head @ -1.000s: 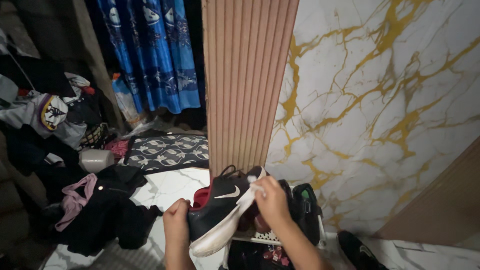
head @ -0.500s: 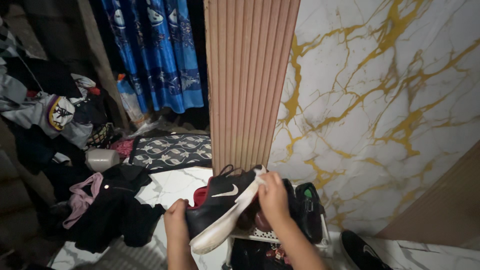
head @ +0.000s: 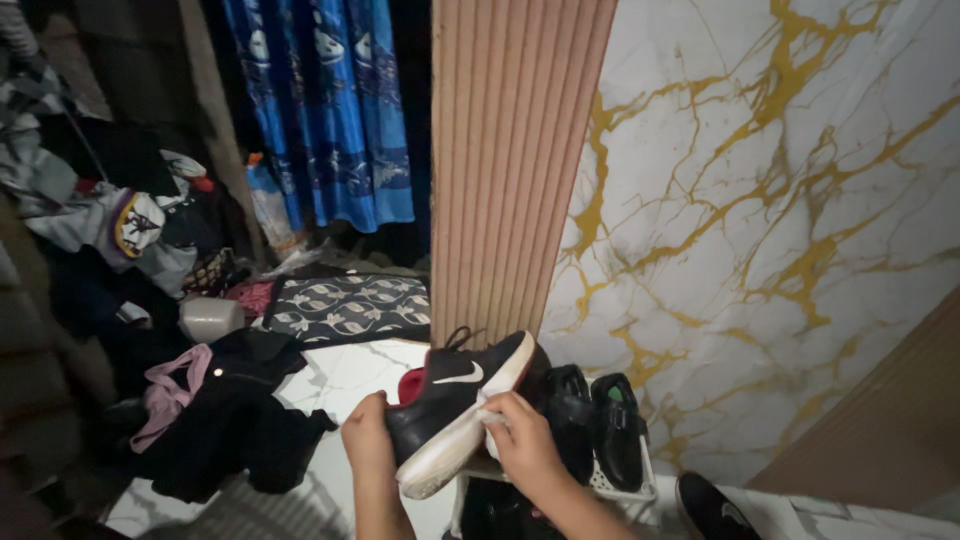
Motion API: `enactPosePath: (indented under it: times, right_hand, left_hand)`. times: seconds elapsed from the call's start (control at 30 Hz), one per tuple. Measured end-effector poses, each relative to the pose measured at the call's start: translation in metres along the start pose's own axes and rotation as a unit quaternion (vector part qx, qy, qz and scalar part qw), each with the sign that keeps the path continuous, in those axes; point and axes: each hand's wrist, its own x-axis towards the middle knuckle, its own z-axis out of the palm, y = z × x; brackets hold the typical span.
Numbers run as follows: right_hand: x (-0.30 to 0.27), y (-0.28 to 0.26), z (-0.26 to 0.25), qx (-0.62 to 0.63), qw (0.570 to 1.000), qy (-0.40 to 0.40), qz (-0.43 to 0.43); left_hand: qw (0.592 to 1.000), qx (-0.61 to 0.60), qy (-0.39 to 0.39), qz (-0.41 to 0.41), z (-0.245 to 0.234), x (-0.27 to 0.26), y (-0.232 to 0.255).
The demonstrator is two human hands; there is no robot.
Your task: The person wipes the exterior of several shoes on a small white rack using a white cloth. They handle a black shoe with red accents and a brown shoe, rotating each to wipe different sides before placing them back on the rack.
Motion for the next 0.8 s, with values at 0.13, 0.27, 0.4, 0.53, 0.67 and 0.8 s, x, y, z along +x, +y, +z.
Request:
enactPosePath:
  times: [0.13, 0.27, 0.4, 0.53, 0.67, 0.8]
  right_hand:
    - [0.0, -0.023, -0.011, 0.009, 1.0, -0.026, -0.003]
    - [-0.006, -0.05, -0.018, 0.016, 0.994, -0.079, -0.072]
    - [-0.016, -0.075, -0.017, -0.049, 0.978, -0.082, -0.184]
    - [-0.02, -0.087, -0.011, -0.109, 0.96, -0.1, -0.236]
    - [-0.029, -0.089, -0.007, -0.163, 0.932, -0.103, -0.307]
    - [-0.035, -0.084, 0.006, -0.201, 0.889, -0.144, -0.385]
  left_hand:
    - [0.997, 0.024, -0.031, 0.069, 0.008, -0.009, 0.005]
    - [0.998, 0.04, -0.019, 0.045, 0.013, -0.02, 0.014]
    - [0.998, 0.035, -0.019, 0.044, 0.017, -0.028, 0.024]
    - [0.997, 0.025, -0.03, 0.062, 0.018, -0.031, 0.026]
    - [0.998, 0.012, -0.037, 0.058, 0.02, -0.03, 0.023]
    - [0.996, 0.008, -0.046, 0.069, 0.023, -0.029, 0.018]
